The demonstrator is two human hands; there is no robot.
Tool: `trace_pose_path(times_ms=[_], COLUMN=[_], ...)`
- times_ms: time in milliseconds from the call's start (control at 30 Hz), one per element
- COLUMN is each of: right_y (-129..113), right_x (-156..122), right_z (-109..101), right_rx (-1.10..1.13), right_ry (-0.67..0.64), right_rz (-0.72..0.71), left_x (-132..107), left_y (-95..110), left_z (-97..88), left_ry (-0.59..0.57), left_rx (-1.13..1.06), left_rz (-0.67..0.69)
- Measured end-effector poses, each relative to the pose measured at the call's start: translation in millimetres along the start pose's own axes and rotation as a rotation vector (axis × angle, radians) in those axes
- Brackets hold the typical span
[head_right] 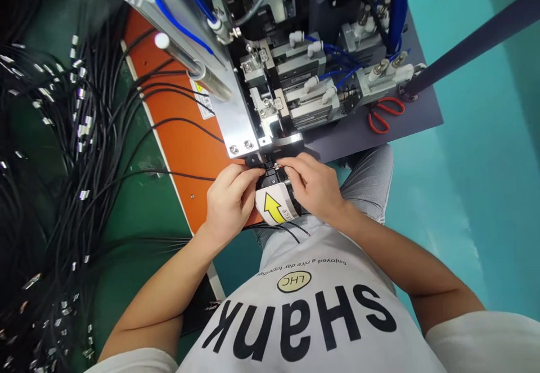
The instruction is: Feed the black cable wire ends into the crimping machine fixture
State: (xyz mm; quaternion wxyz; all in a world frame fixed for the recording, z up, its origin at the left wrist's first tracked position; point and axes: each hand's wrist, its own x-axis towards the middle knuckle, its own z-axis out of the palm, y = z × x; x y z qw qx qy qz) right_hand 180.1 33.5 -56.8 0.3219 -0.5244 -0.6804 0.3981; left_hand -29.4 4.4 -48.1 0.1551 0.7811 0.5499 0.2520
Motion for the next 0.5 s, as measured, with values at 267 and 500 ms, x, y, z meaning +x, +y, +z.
trace_pose_path(times_ms=[267,500], right_y=[14.0,13.3], right_x=[24.1,26.0], right_z=[13.6,16.0], right_rx=[0.552,0.713], right_ry=[-0.173,-0.194], right_rz=[0.471,0.555], left_x=[-1.0,-36.0], left_y=[-0.1,-13.0], left_z=[-2.3,-26.7], left_ry=[0.014,0.014], left_rx=[-0.063,0.062], left_rz=[-0.019,-0.038])
